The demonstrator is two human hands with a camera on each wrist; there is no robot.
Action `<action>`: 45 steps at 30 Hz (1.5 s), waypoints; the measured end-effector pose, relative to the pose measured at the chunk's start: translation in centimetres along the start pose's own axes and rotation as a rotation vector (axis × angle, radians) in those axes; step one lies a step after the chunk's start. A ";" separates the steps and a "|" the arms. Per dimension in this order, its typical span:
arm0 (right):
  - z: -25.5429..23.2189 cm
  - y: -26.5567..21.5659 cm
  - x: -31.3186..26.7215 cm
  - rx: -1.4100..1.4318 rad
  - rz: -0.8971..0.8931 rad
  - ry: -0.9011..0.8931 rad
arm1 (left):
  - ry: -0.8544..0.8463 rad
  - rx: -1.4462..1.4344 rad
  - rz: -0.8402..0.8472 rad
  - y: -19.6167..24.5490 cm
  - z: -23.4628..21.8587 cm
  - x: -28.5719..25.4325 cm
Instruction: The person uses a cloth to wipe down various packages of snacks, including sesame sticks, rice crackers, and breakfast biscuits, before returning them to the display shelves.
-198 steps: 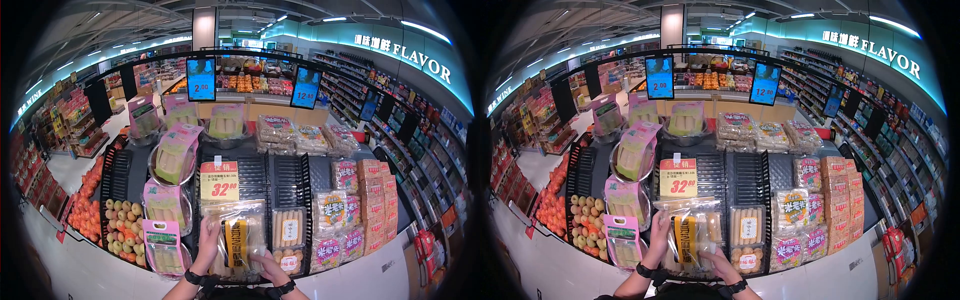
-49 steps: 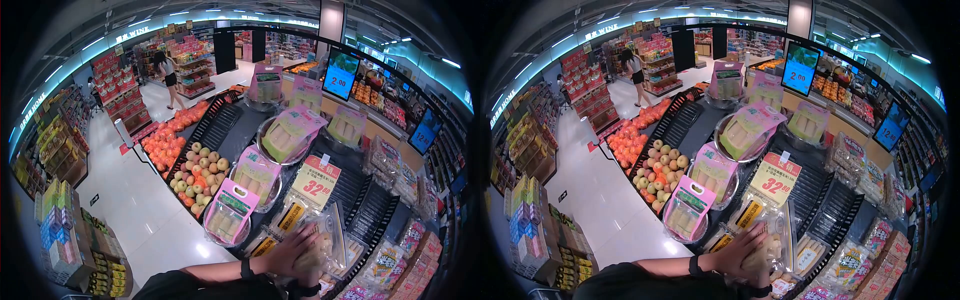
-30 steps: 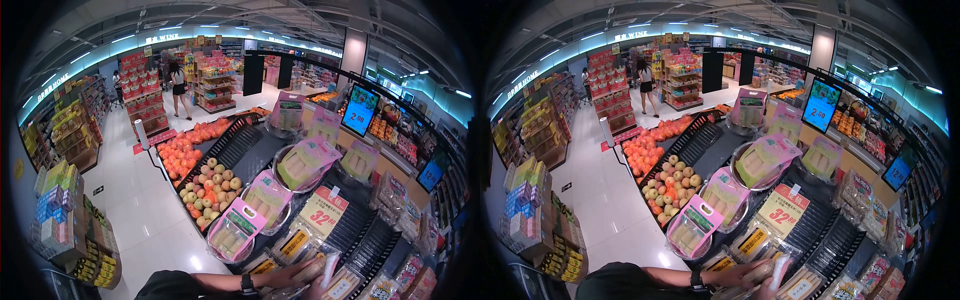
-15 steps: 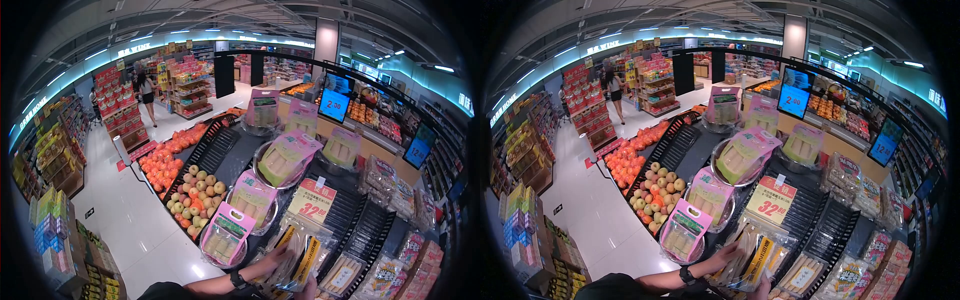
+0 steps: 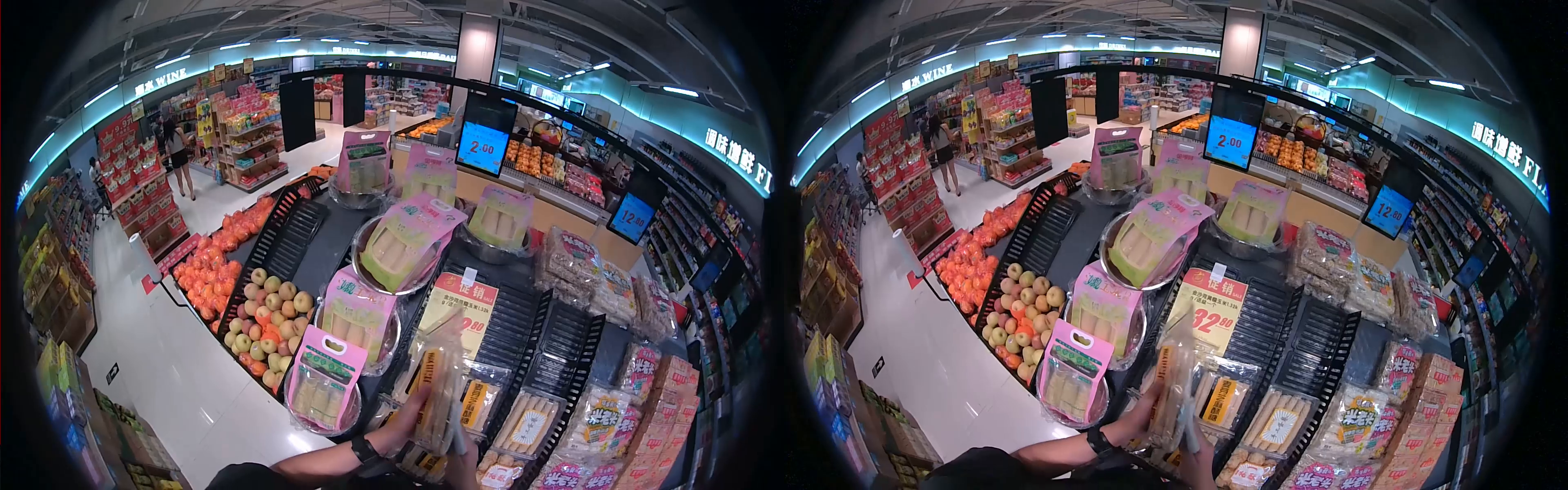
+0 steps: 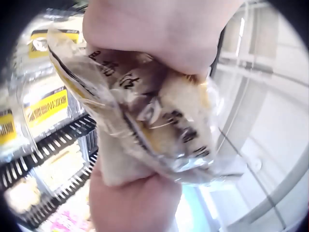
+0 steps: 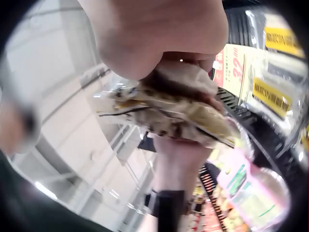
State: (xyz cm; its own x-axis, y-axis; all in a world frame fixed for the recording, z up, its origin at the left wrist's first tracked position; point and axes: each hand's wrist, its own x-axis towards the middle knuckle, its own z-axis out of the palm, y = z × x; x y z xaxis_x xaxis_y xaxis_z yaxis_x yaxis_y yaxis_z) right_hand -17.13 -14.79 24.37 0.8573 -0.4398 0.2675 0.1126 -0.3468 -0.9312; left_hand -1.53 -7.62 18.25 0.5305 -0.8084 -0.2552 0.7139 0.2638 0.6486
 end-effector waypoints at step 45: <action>-6.4 9.1 -19.5 -0.705 0.974 0.074 | 0.211 1.226 -0.304 -20.5 -15.3 2.9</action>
State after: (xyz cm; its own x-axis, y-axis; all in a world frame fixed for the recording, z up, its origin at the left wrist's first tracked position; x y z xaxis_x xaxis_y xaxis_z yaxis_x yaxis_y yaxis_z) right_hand -36.01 -14.64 12.21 0.3962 -0.8070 -0.4379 -0.8850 -0.2087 -0.4163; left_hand -7.66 -7.33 -6.72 0.5631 -0.6220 -0.5440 -0.0082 -0.6625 0.7491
